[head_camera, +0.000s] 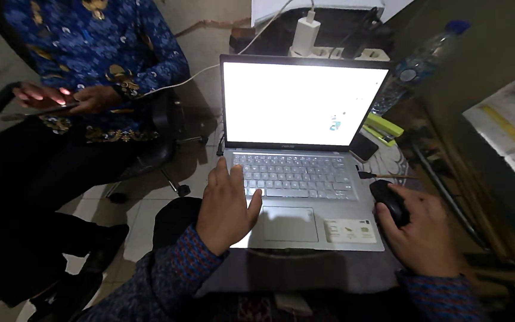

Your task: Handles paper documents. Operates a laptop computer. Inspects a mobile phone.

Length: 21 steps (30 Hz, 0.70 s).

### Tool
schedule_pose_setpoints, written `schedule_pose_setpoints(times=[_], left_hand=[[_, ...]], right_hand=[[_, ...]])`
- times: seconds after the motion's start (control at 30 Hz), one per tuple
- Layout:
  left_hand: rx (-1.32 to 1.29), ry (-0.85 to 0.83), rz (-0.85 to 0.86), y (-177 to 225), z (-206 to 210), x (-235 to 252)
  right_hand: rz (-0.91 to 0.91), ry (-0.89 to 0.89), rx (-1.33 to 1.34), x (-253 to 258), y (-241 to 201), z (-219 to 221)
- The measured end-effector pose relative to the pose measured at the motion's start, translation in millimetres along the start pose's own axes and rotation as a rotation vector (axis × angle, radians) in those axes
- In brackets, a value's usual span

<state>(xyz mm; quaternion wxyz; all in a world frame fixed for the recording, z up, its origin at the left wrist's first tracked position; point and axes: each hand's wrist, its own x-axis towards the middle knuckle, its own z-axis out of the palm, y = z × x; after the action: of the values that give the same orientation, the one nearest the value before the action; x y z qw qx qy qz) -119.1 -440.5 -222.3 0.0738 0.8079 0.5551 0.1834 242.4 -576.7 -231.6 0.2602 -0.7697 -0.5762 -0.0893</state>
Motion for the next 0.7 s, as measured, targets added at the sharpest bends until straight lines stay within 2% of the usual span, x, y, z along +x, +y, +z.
schedule_pose_setpoints(times=[0.7], left_hand=[[-0.041, 0.009, -0.003, -1.4, 1.0, 0.4]], right_hand=[[0.041, 0.063, -0.011, -0.5, -4.8, -2.0]])
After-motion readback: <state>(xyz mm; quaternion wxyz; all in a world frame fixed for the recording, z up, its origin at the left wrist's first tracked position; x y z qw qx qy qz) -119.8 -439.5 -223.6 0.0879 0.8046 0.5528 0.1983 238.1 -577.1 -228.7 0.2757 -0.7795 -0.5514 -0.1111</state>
